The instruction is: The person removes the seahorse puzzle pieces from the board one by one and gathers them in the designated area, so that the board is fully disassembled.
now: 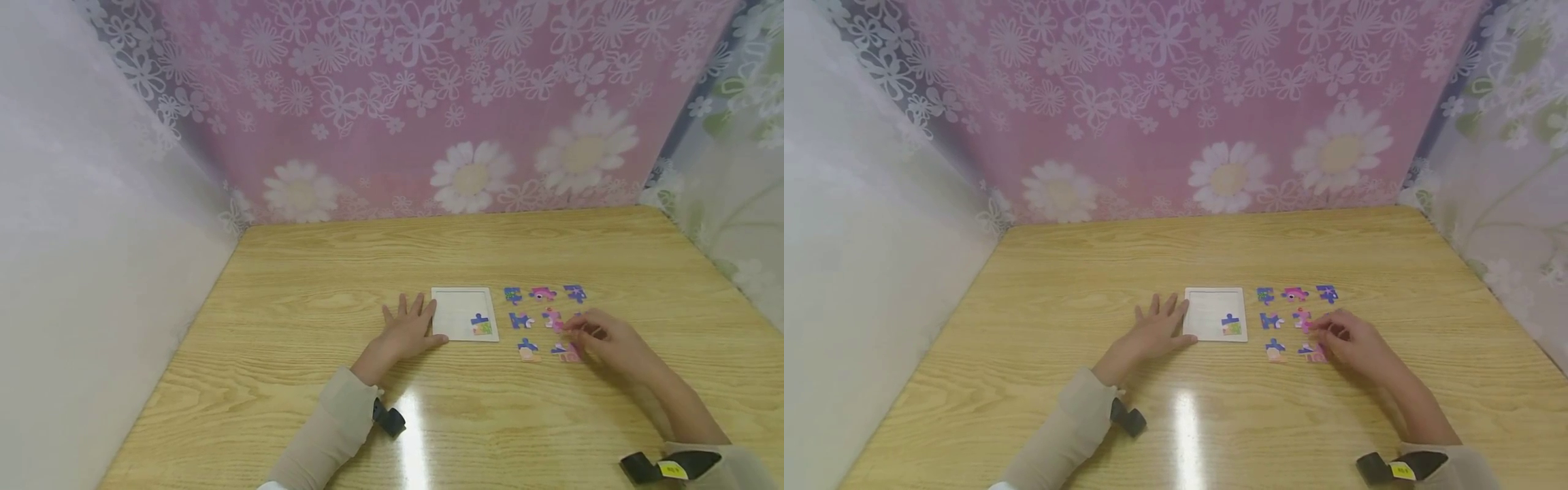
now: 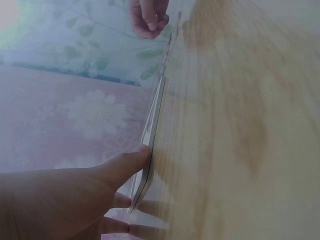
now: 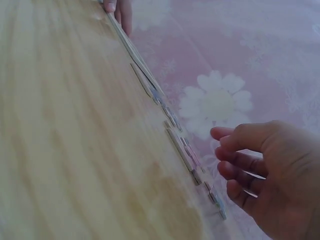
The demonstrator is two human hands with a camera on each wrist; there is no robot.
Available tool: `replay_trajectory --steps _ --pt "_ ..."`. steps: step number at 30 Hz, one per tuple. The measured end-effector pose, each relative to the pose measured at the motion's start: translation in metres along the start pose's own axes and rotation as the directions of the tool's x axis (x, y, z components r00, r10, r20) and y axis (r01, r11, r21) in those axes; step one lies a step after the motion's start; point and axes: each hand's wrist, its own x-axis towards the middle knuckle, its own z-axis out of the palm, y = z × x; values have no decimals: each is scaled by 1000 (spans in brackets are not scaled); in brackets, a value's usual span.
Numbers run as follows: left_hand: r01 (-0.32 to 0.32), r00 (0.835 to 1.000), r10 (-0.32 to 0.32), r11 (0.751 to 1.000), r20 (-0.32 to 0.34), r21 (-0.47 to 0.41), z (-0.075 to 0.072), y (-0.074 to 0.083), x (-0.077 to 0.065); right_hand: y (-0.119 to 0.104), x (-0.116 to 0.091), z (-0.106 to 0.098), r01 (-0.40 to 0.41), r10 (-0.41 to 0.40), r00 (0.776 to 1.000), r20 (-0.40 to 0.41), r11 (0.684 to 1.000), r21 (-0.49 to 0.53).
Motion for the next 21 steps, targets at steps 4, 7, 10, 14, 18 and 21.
replay_trajectory --steps 4,7,10,14,18,21 --pt "-1 1000 1 1000 1 2 1 0 0 -7 6 -3 22 -22 1000 -9 1000 4" --pt "2 1000 -2 1000 2 0 0 0 0 -14 13 -3 41 -41 999 7 999 13" --pt "6 1000 -6 1000 1 0 0 1 -1 -22 22 -3 71 -71 997 30 997 9" --pt "9 1000 -9 1000 0 -1 -1 1 -1 -32 35 1 113 -114 992 60 993 21" --pt "7 1000 -7 1000 0 4 -1 1 -1 -39 51 8 145 -149 985 86 988 47" --pt "3 1000 -3 1000 2 9 0 0 0 -42 63 15 165 -170 980 101 985 56"
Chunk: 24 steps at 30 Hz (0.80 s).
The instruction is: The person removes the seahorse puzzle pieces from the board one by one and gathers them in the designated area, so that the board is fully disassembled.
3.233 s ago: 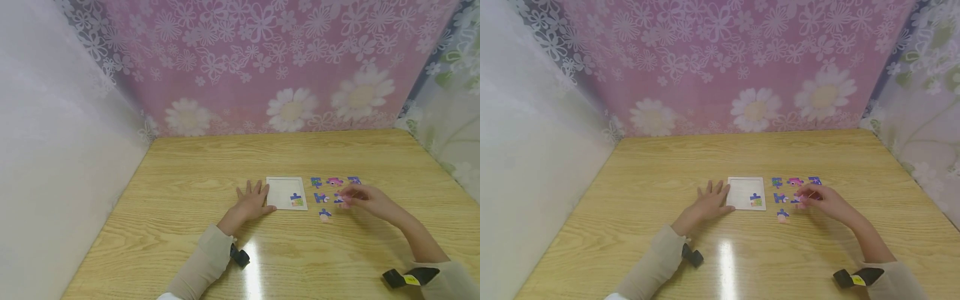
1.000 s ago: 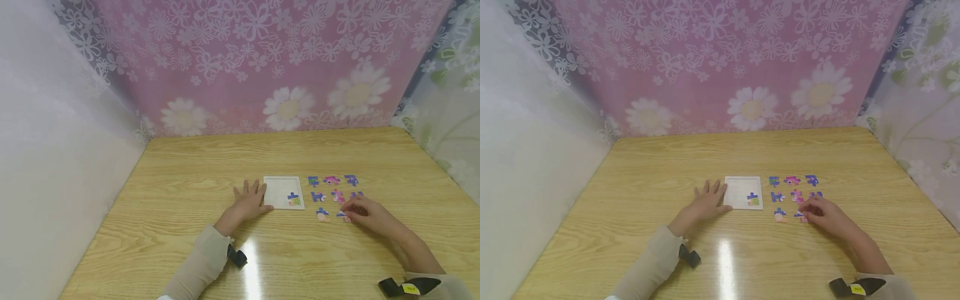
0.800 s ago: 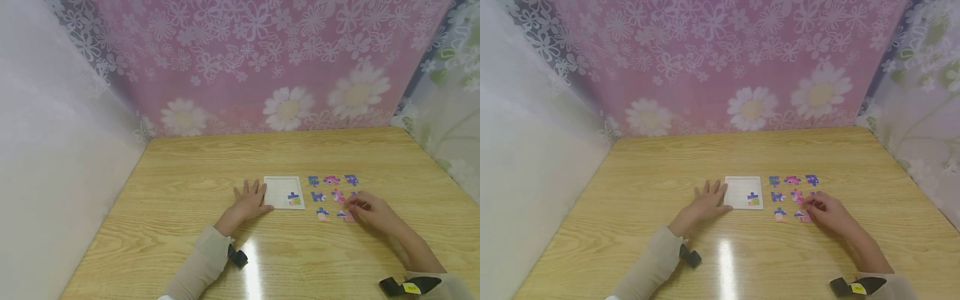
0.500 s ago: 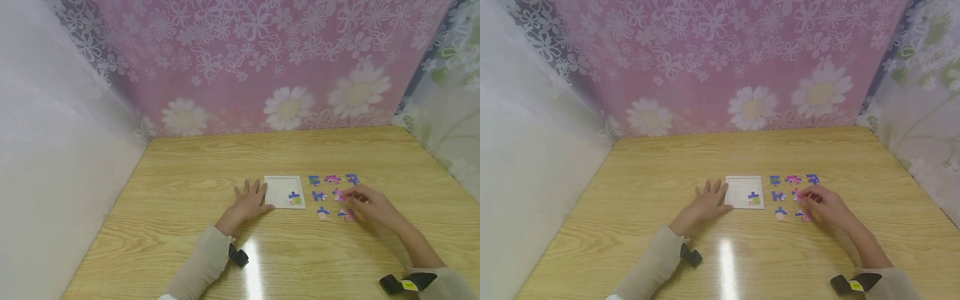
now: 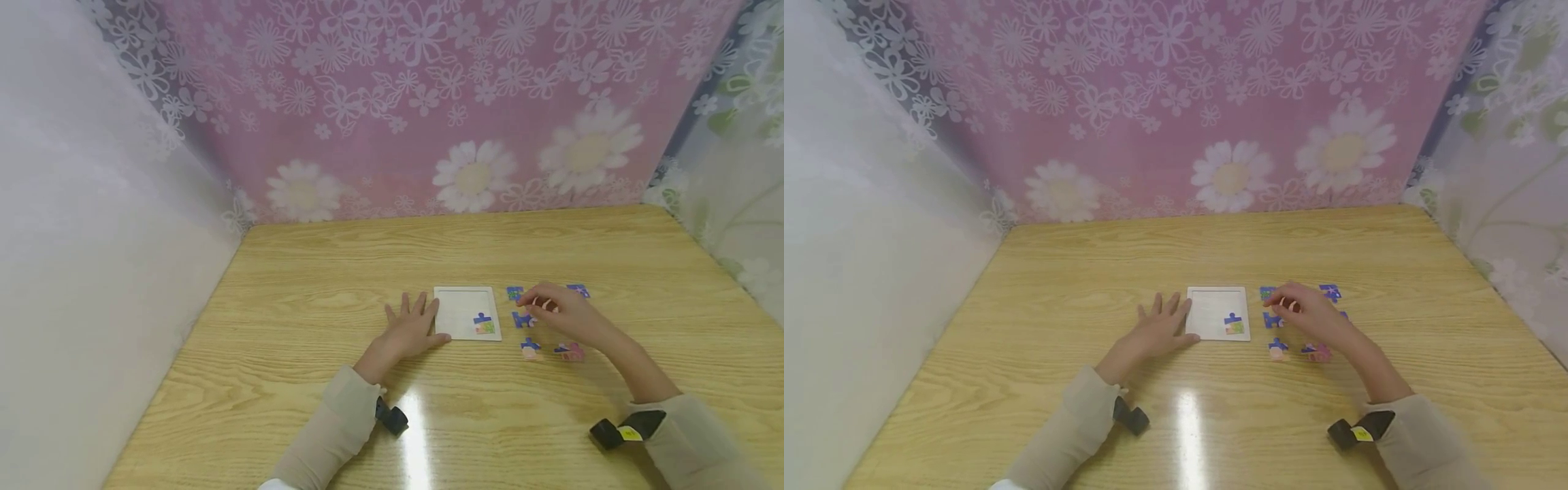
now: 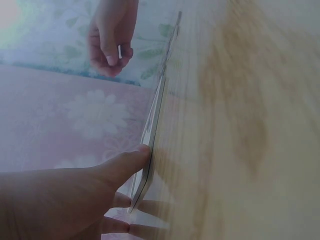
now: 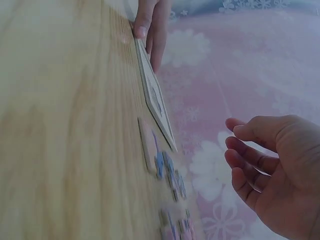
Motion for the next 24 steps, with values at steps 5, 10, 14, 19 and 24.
replay_trajectory --steps 5,10,14,19,24 --pt "2 1000 -2 1000 5 3 1 -1 1 -3 19 11 10 -11 999 34 1000 18" --pt "14 1000 -14 1000 6 15 3 -1 3 -8 31 20 -3 1 998 67 999 34" --pt "21 1000 -21 1000 7 19 3 -1 4 -9 38 27 -24 16 995 93 996 86" --pt "28 1000 -28 999 8 18 2 -1 3 -6 40 37 -86 72 989 132 991 106" --pt "26 1000 -26 1000 4 17 1 1 2 -4 37 44 -165 149 974 169 983 85"
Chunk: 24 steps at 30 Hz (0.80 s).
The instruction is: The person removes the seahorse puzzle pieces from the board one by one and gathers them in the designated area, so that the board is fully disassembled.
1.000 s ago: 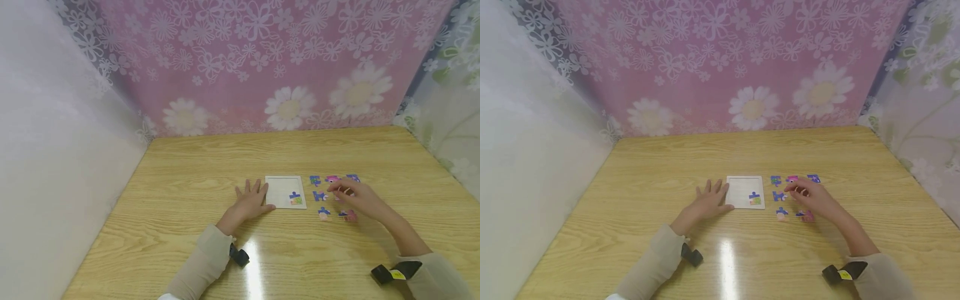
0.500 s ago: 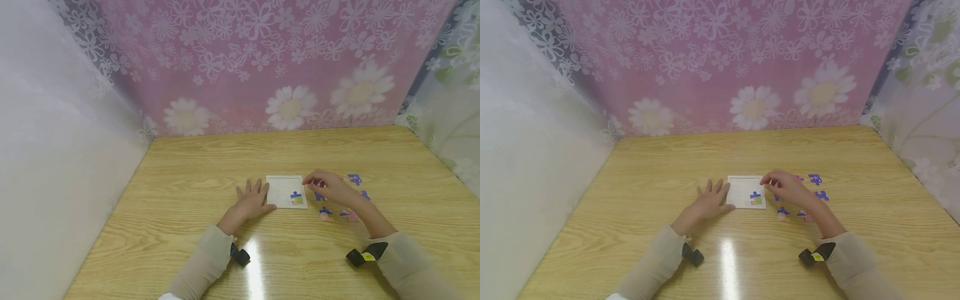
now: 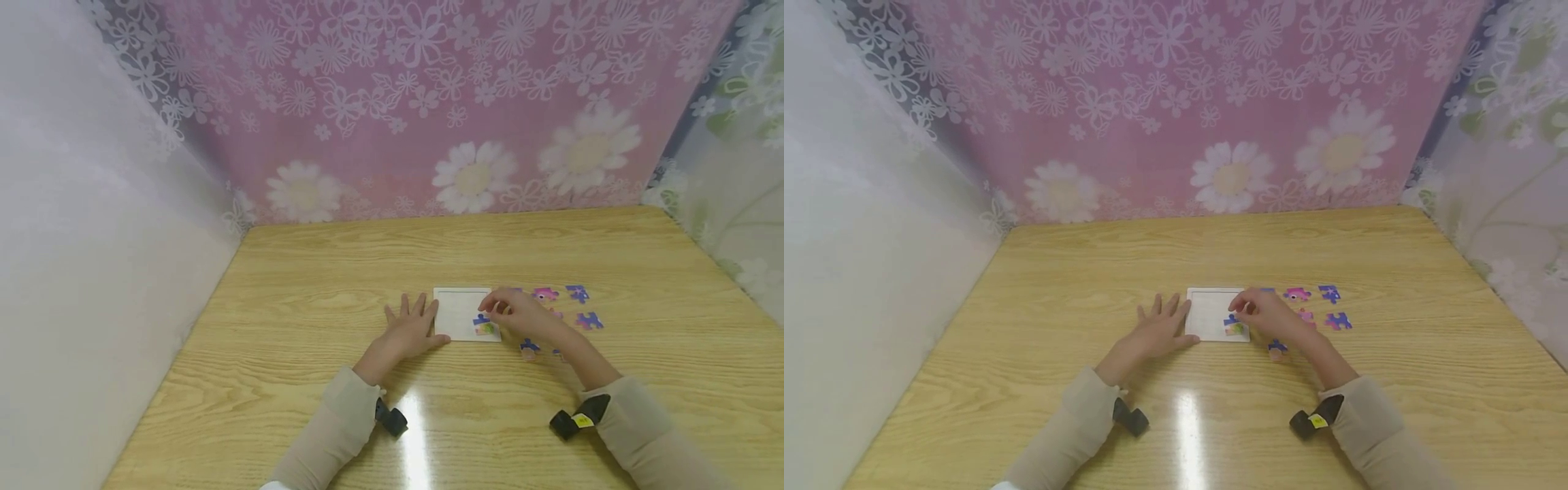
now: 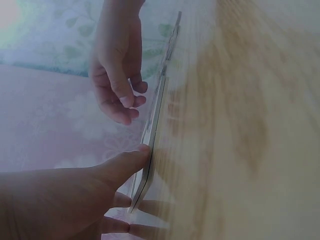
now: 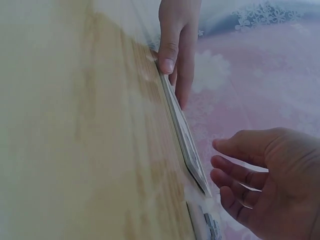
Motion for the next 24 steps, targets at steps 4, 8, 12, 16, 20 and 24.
replay_trajectory --steps 4,8,12,16,20,24 --pt "-2 1000 2 1000 -2 -1 0 0 -1 0 -2 2 -8 6 1000 27 999 54" --pt "-3 1000 3 1000 -4 1 0 -1 -1 2 -3 1 -25 20 999 48 995 102" --pt "-6 1000 6 1000 -3 -10 0 -1 -1 6 -3 2 -49 40 997 71 991 126" --pt "-10 1000 10 1000 -8 -16 0 -1 0 8 -3 4 -75 64 994 93 990 123" --pt "-8 1000 8 1000 -5 -14 -1 -1 -1 10 -2 5 -74 63 992 110 992 102" --pt "-2 1000 2 1000 -4 -9 -1 0 -1 11 -1 6 -39 31 993 115 997 68"
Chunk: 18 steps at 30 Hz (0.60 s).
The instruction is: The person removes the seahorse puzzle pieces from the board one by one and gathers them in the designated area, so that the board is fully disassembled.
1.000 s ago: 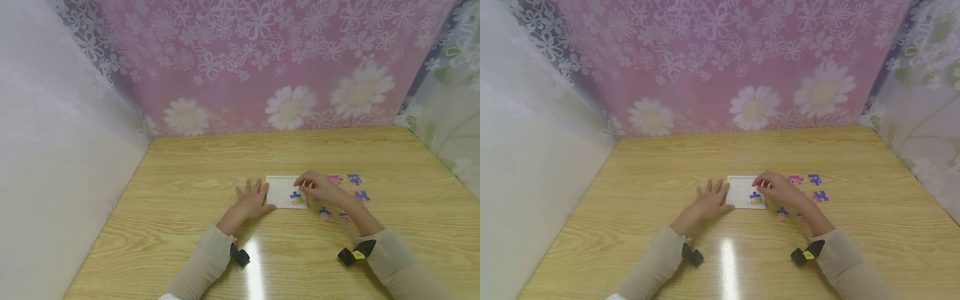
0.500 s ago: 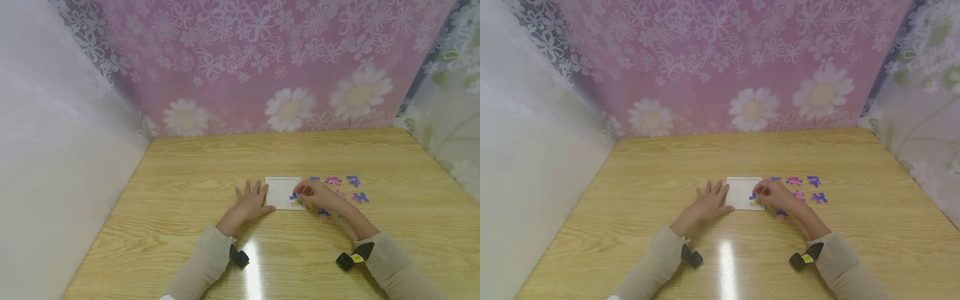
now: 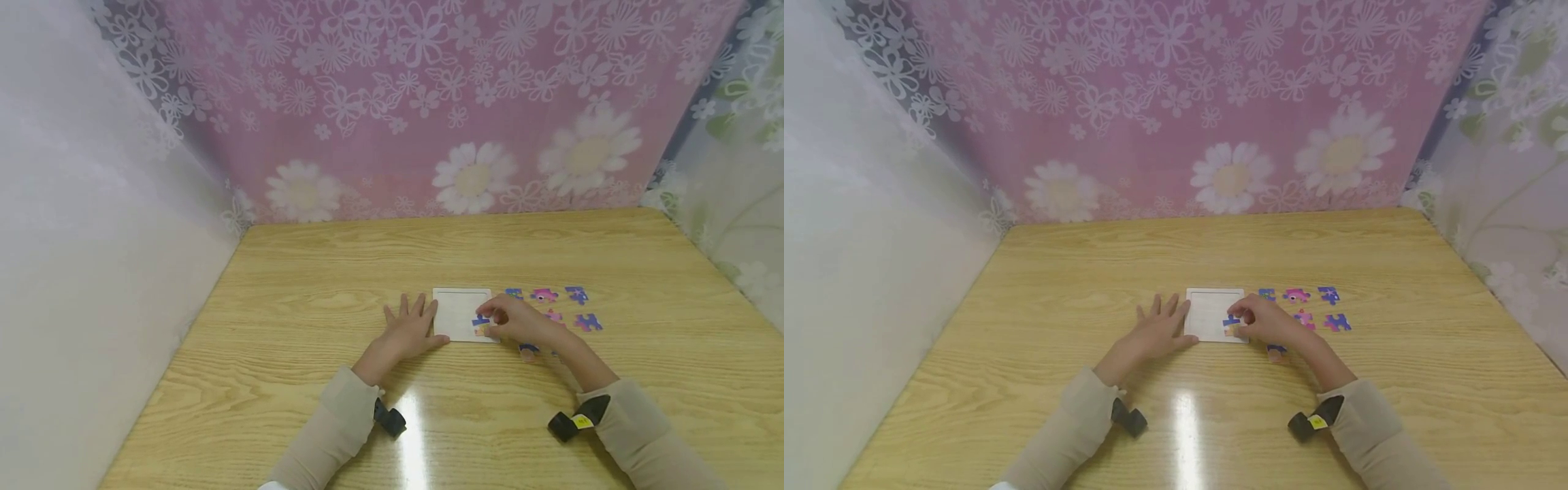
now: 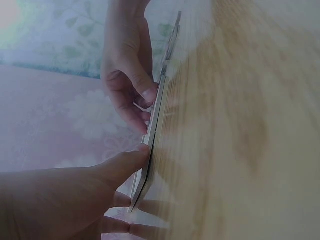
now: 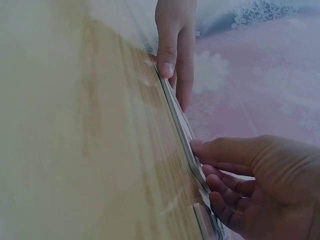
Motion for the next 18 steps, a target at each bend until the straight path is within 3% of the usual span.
replay_trajectory --steps 14,18 --pt "-18 1000 18 1000 -1 5 -1 1 -2 -2 0 3 85 -85 996 -16 996 -12" --pt "-5 1000 5 1000 -5 17 0 1 -1 -2 0 4 76 -77 997 -32 997 -10"
